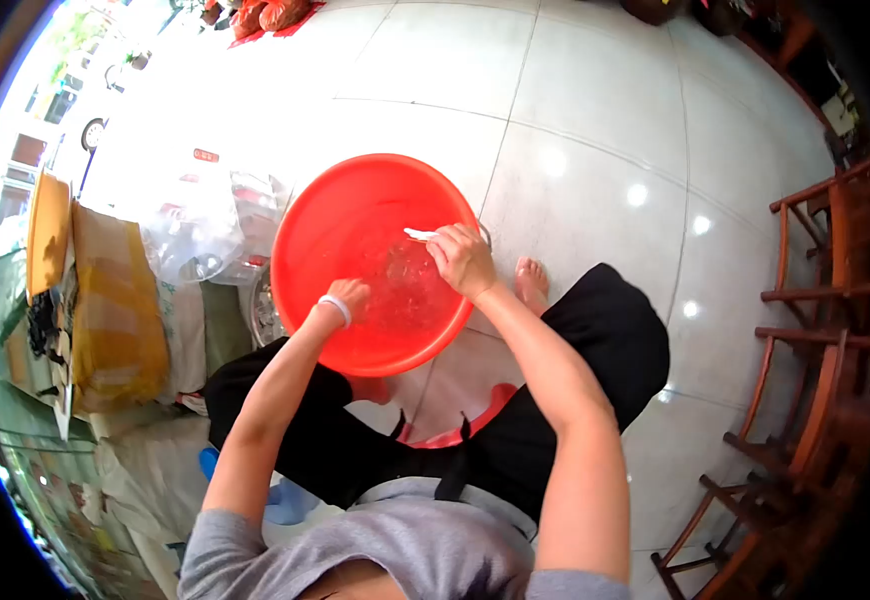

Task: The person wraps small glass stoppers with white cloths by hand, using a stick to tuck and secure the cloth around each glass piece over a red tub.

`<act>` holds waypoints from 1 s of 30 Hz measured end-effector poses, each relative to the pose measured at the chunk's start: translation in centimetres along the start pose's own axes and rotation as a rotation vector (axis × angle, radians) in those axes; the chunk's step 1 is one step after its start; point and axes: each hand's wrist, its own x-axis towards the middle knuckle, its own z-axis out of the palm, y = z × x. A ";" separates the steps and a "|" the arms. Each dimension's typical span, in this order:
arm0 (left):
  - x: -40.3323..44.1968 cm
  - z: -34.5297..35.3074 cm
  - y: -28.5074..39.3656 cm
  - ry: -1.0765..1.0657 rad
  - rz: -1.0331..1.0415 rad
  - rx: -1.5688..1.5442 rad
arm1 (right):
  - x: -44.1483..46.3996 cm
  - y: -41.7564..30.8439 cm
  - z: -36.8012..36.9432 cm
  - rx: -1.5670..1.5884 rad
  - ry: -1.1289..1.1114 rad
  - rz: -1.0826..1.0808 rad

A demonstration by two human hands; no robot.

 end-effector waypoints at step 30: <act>-9.4 -13.5 2.0 0.812 0.449 -1.848 | 1.0 -1.7 -0.8 -0.070 -0.026 -0.082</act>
